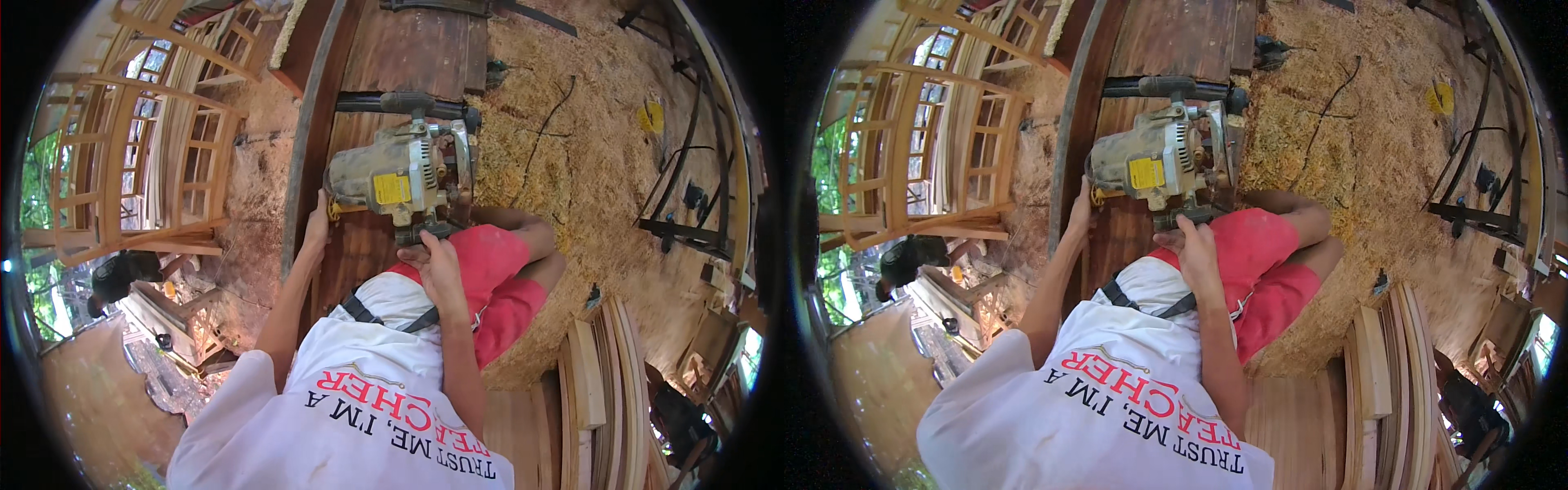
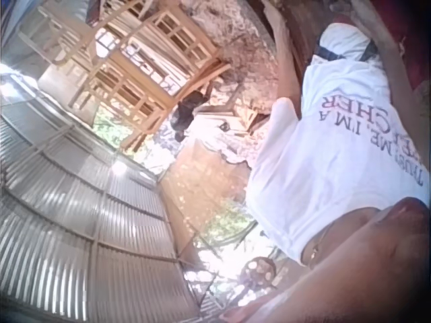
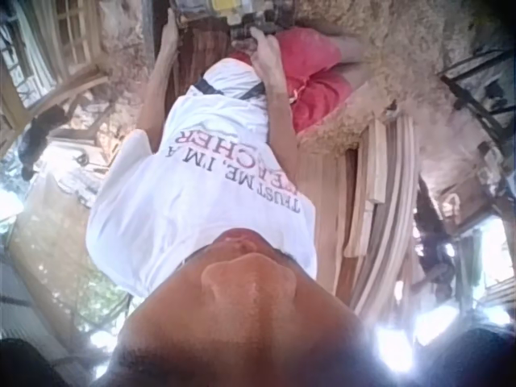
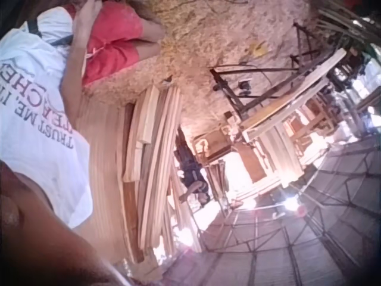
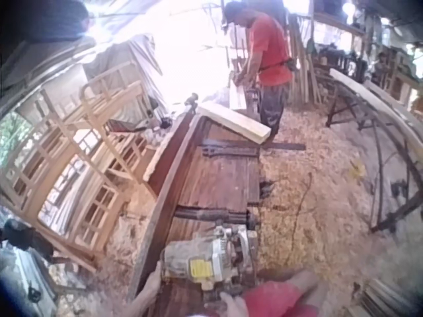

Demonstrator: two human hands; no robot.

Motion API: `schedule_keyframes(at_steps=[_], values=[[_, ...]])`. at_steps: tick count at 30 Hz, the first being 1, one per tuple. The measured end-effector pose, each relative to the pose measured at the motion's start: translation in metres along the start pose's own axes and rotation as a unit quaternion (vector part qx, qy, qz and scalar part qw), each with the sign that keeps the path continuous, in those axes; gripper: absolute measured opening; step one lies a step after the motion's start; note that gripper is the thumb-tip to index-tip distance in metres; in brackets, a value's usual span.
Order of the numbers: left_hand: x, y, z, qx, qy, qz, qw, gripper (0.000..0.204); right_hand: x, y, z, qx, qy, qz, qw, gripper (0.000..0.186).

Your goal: The person uses a wood router to shape the edge of a large wooden board, then stops to use a wrench to adjust or tighten a component on the tool before placing a straight edge along the board.

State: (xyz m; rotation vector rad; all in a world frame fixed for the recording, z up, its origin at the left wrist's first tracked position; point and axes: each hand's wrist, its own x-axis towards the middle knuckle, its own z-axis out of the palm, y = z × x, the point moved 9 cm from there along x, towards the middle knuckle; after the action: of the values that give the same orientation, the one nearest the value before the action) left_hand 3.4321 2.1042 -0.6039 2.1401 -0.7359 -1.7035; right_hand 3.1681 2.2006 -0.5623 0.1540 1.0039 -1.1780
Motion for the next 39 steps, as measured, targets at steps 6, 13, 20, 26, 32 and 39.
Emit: schedule_keyframes(at_steps=[6,13,20,26,32,39], values=[[-0.014,-0.005,0.016,-0.298,-0.1,0.092,0.945,0.052,-0.003,-0.001,0.004,-0.001,-0.011,0.011,1.0,0.022],[-0.013,-0.006,0.014,-0.129,-0.038,0.047,0.99,0.045,-0.002,-0.005,0.004,0.018,-0.033,-0.016,0.999,0.017],[-0.011,-0.002,0.011,-0.087,-0.075,0.027,0.993,0.054,-0.001,0.002,0.005,0.006,-0.009,0.011,1.0,0.017],[-0.002,-0.008,0.008,-0.18,-0.108,0.079,0.974,0.059,0.001,0.003,-0.003,0.015,-0.014,0.008,1.0,0.016],[-0.027,0.003,0.017,-0.06,-0.087,-0.028,0.994,0.05,0.0,-0.001,-0.003,0.004,-0.034,0.006,0.999,0.019],[0.0,-0.01,-0.003,-0.184,-0.163,0.142,0.959,0.049,0.0,0.008,0.004,0.006,-0.028,0.009,1.0,0.016]])
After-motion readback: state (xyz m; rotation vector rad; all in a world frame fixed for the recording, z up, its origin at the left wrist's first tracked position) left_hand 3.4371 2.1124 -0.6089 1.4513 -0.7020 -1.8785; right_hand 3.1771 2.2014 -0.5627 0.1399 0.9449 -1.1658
